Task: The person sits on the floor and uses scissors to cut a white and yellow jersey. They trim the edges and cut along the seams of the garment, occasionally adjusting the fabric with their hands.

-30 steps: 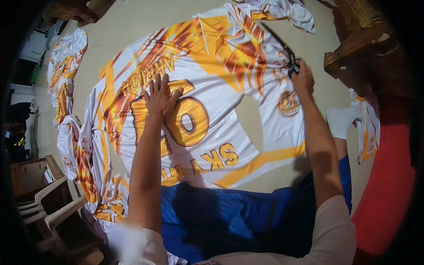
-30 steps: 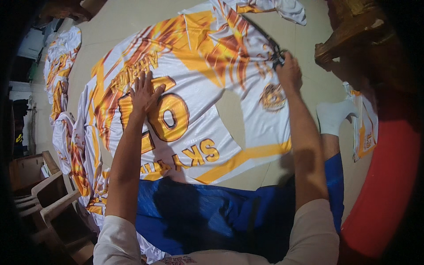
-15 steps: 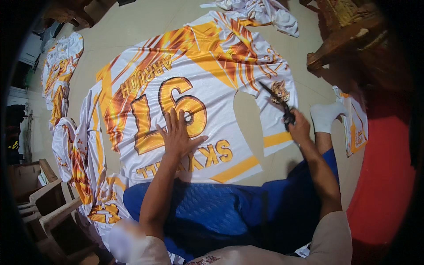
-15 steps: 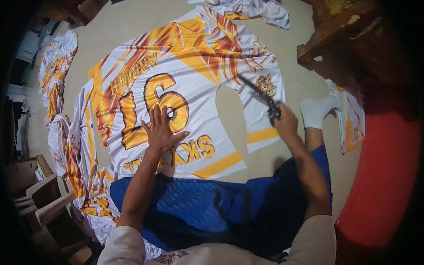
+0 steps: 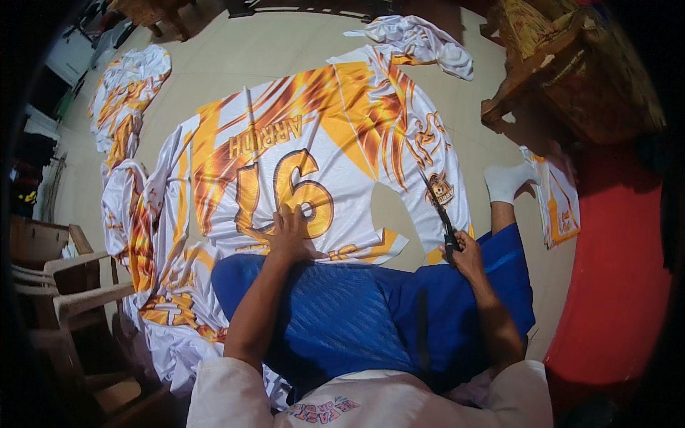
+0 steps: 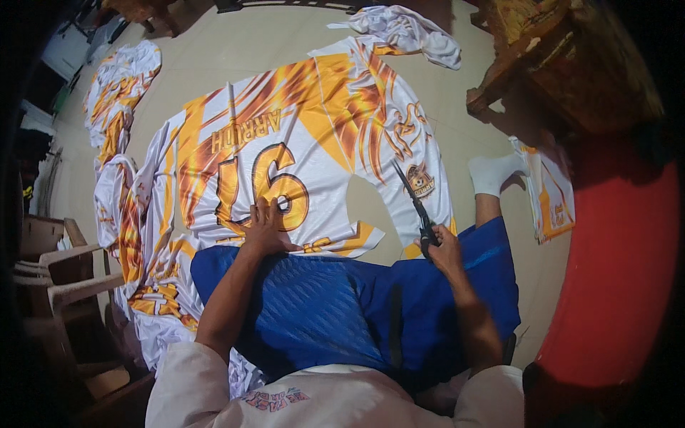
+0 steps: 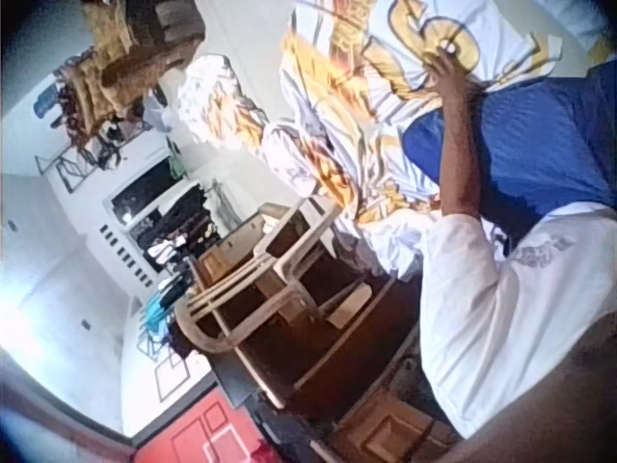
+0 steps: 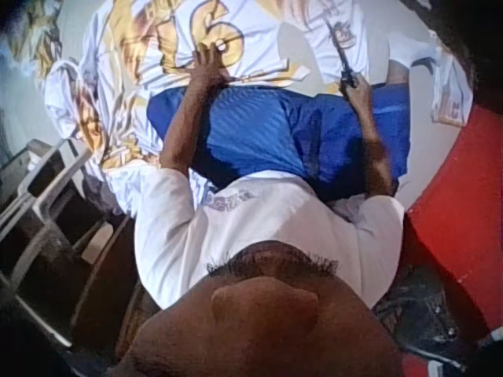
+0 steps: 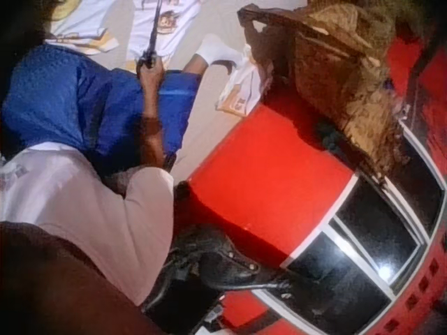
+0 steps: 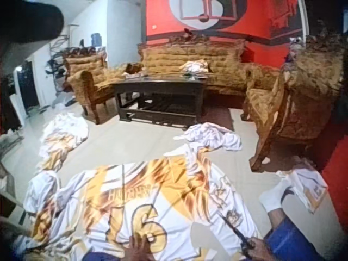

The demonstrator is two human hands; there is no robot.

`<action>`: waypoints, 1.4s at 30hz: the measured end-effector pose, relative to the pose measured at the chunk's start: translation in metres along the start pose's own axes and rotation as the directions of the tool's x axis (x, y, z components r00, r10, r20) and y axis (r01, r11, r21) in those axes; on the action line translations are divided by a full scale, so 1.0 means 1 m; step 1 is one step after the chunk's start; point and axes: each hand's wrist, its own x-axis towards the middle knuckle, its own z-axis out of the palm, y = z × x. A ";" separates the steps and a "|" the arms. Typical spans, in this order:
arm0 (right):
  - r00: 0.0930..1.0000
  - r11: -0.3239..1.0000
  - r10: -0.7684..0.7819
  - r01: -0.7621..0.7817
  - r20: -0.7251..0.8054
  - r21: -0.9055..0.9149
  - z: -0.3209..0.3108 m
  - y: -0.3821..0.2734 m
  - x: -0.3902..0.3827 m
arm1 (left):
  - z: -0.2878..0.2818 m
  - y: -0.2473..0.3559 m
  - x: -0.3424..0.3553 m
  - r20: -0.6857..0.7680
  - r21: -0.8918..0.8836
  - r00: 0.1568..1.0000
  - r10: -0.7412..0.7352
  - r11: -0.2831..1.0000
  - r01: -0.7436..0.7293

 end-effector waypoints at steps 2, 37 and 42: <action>0.998 0.986 -0.055 0.053 0.012 0.161 0.007 0.010 -0.017 | 0.006 0.000 0.006 0.031 -0.179 0.998 0.056 0.983 -0.050; 0.803 0.929 0.174 -0.326 0.569 0.176 0.061 -0.055 -0.018 | 0.020 0.093 0.034 -0.280 -0.196 0.952 0.125 0.963 -0.184; 0.789 0.944 0.208 -0.317 0.578 0.093 0.043 -0.061 -0.011 | -0.016 0.092 0.032 -0.251 -0.249 0.963 0.099 0.955 -0.163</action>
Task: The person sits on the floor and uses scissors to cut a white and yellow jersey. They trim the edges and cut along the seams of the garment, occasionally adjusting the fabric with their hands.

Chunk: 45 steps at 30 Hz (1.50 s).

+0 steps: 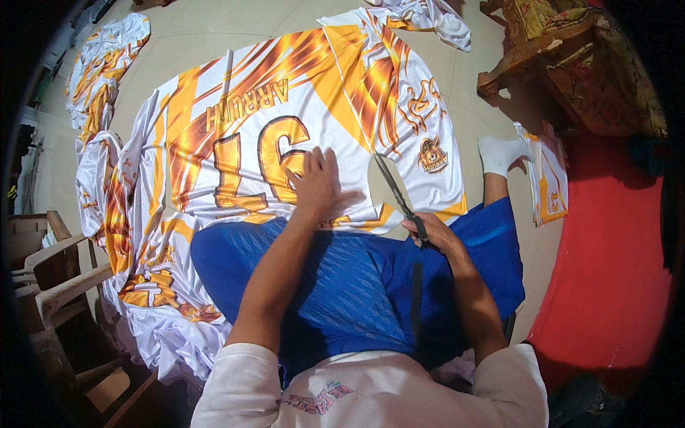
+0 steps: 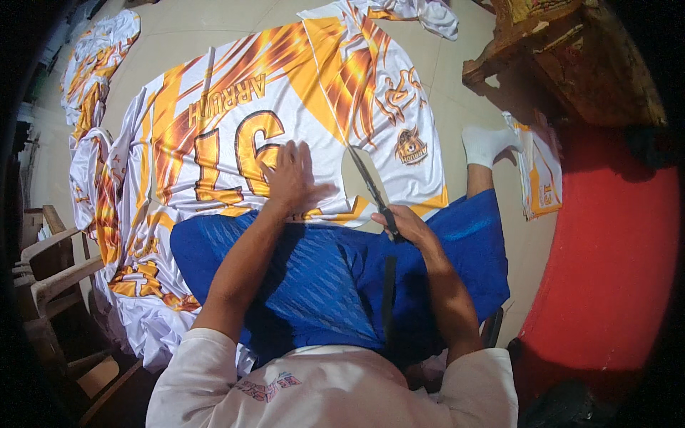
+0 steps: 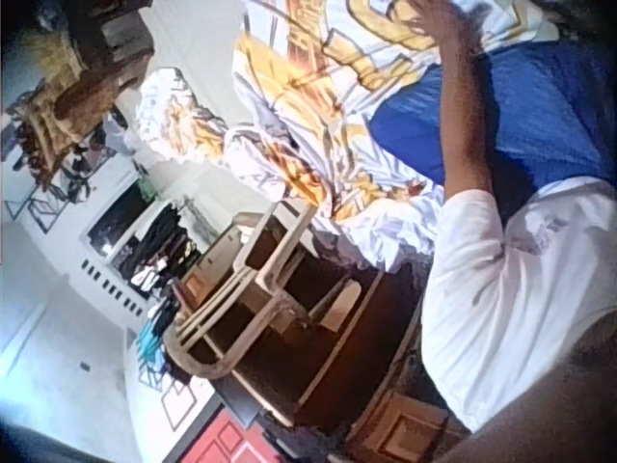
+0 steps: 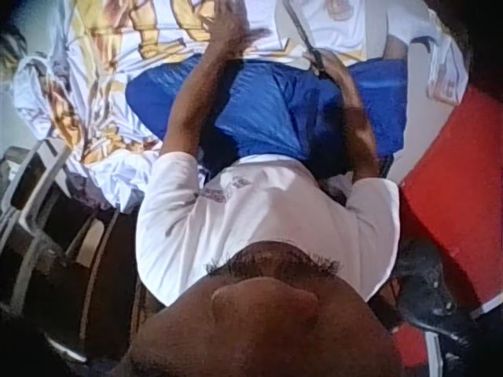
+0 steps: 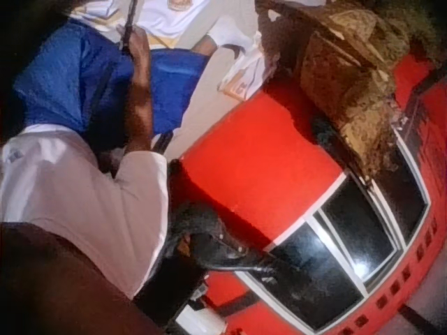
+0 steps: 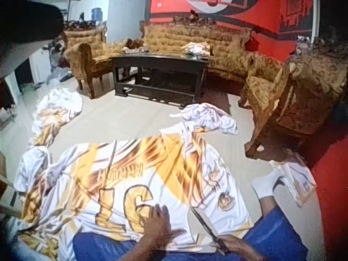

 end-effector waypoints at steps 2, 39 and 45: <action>0.998 0.993 -0.066 0.067 0.007 -0.097 -0.017 -0.002 -0.008 | 0.012 -0.070 0.051 -0.366 -0.145 0.922 -0.127 0.986 0.078; 0.534 0.902 -0.306 -0.103 -0.788 -0.420 -0.209 -0.137 0.222 | -0.048 -0.223 0.239 -0.580 0.131 0.790 0.198 0.980 -0.150; 0.599 0.857 -0.385 -0.051 -0.702 -0.513 -0.212 -0.103 0.221 | -0.042 -0.050 0.364 -0.351 0.031 0.936 -0.003 0.999 0.015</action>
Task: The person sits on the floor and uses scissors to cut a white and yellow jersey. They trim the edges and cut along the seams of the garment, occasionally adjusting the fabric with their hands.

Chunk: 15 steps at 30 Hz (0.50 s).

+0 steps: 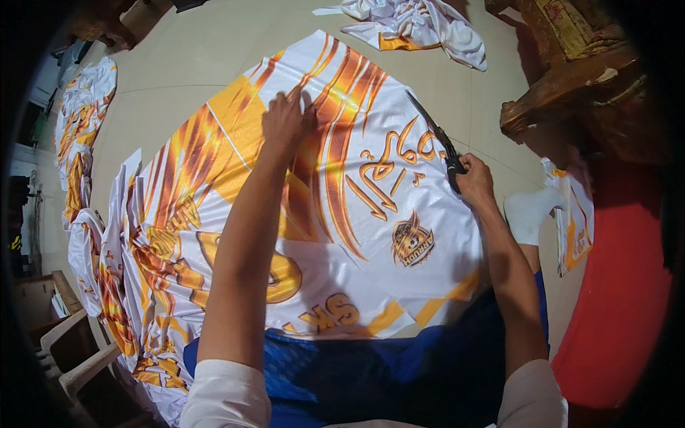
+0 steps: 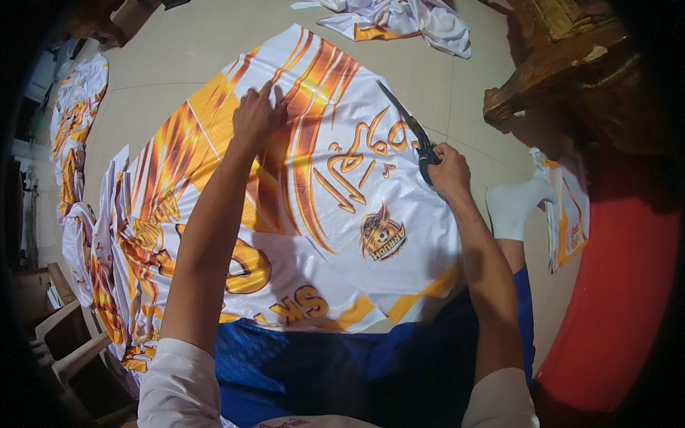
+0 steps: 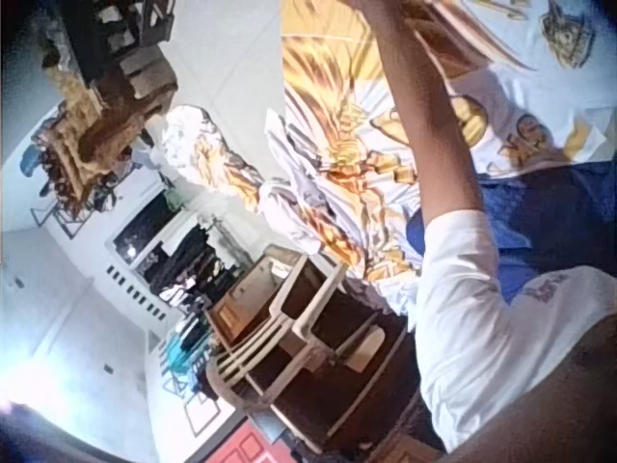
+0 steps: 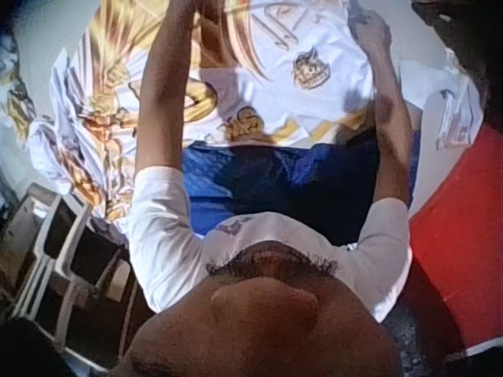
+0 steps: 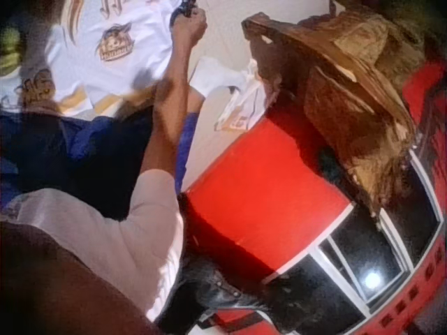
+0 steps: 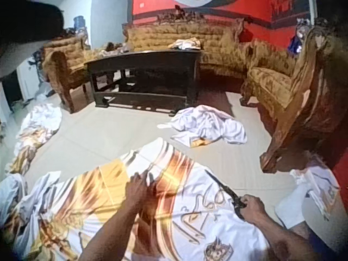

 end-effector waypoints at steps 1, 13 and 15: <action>0.998 0.999 -0.050 0.050 -0.044 0.008 0.003 0.005 0.005 | 0.017 0.001 0.020 -0.008 0.052 0.998 0.064 0.997 -0.063; 0.890 0.996 -0.086 0.069 -0.447 -0.054 -0.104 0.051 0.014 | 0.056 0.107 0.071 -0.389 -0.365 0.879 0.274 0.830 -0.421; 0.957 0.991 -0.008 0.047 -0.288 0.128 -0.108 0.041 -0.029 | 0.024 0.071 0.025 -0.369 -0.327 0.899 0.234 0.873 -0.362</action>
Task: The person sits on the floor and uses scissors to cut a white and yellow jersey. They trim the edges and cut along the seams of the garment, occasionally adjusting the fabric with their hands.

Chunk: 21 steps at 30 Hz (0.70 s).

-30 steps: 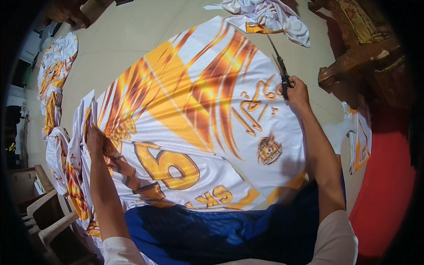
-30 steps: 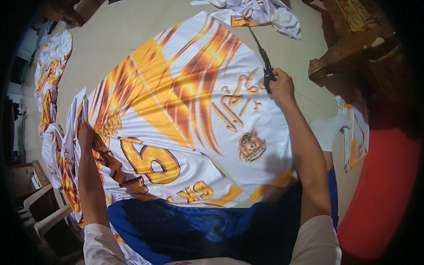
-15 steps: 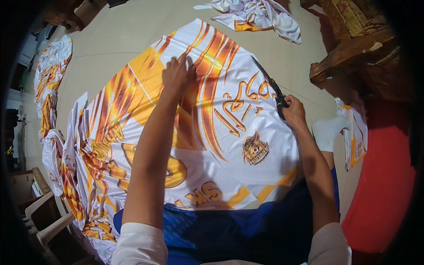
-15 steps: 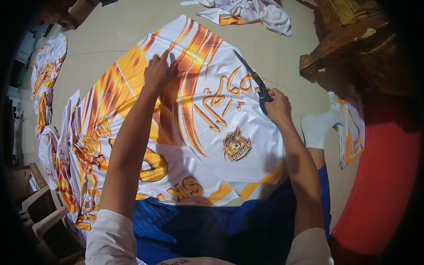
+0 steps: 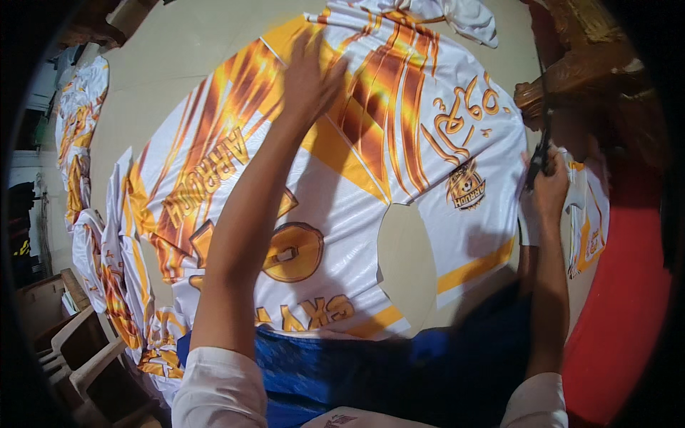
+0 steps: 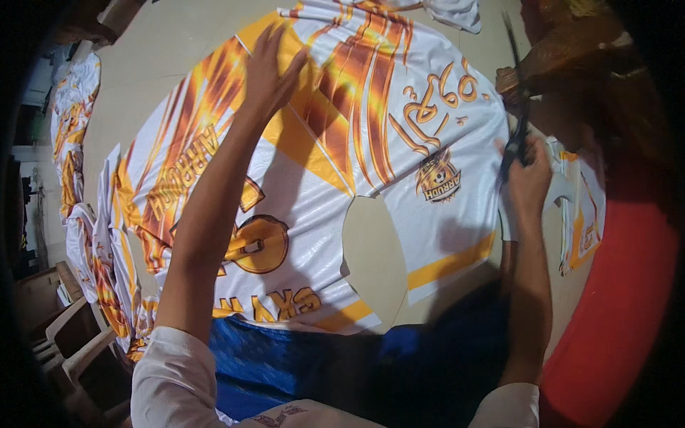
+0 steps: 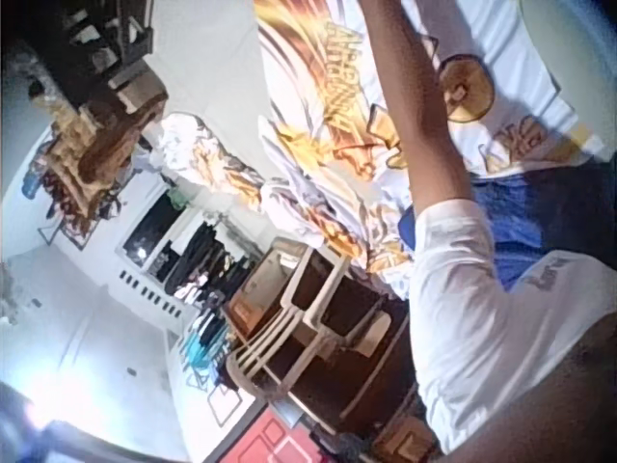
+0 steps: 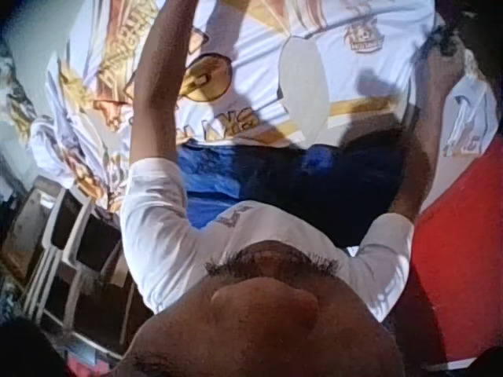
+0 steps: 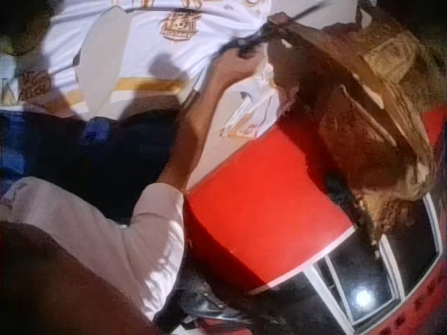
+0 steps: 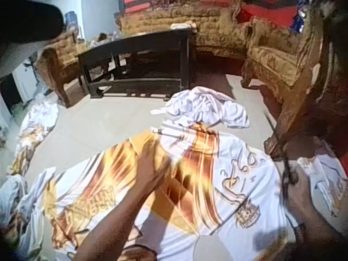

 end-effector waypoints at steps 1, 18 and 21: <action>0.996 0.996 0.039 -0.045 0.082 0.071 -0.012 0.001 -0.022 | -0.039 0.002 -0.031 0.052 0.050 0.998 -0.035 0.998 0.033; 0.497 0.786 -0.024 -0.528 0.868 0.323 0.012 -0.056 -0.344 | -0.295 -0.025 -0.300 0.180 0.526 0.688 -0.703 0.660 0.536; 0.479 0.704 0.045 -0.638 0.876 0.312 -0.033 -0.066 -0.314 | -0.225 0.071 -0.318 0.604 0.118 0.770 -0.204 0.979 0.166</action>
